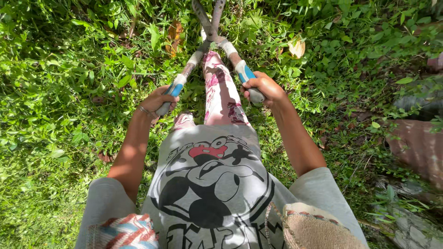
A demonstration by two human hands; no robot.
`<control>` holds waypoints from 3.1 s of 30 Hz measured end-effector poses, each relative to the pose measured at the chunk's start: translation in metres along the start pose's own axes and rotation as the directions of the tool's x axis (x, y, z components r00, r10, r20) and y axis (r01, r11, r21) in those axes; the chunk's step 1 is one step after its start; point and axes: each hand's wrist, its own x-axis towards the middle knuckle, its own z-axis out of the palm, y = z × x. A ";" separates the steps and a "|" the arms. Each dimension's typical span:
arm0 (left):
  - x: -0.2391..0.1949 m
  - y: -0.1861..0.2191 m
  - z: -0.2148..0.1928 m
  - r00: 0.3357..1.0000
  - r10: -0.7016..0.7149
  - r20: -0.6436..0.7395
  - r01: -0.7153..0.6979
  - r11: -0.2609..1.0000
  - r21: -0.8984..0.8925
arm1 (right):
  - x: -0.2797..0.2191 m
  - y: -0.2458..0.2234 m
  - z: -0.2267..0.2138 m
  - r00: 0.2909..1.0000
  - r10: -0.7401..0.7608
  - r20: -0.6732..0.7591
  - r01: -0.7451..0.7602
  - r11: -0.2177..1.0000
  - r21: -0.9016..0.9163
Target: The person uses long-handled shears to trim low-growing green plants and weeds in a garden area. They repeatedly close the shears on the vegetation and move forward along a narrow strip, clearing the ground surface.
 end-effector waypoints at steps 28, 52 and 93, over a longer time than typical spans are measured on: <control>-0.076 0.018 -0.033 0.992 0.055 -0.115 -0.054 0.999 0.006 | 0.016 -0.010 0.021 0.988 0.003 0.152 0.016 0.992 -0.122; 0.001 -0.106 -0.022 0.894 -0.179 -0.411 -0.048 0.874 -0.484 | 0.124 0.008 0.110 0.927 0.117 0.357 -0.004 0.953 -0.301; -0.198 -0.192 -0.006 0.918 0.015 -0.397 -0.184 0.902 -0.392 | 0.029 -0.016 0.133 0.885 0.335 0.325 -0.064 0.777 -0.626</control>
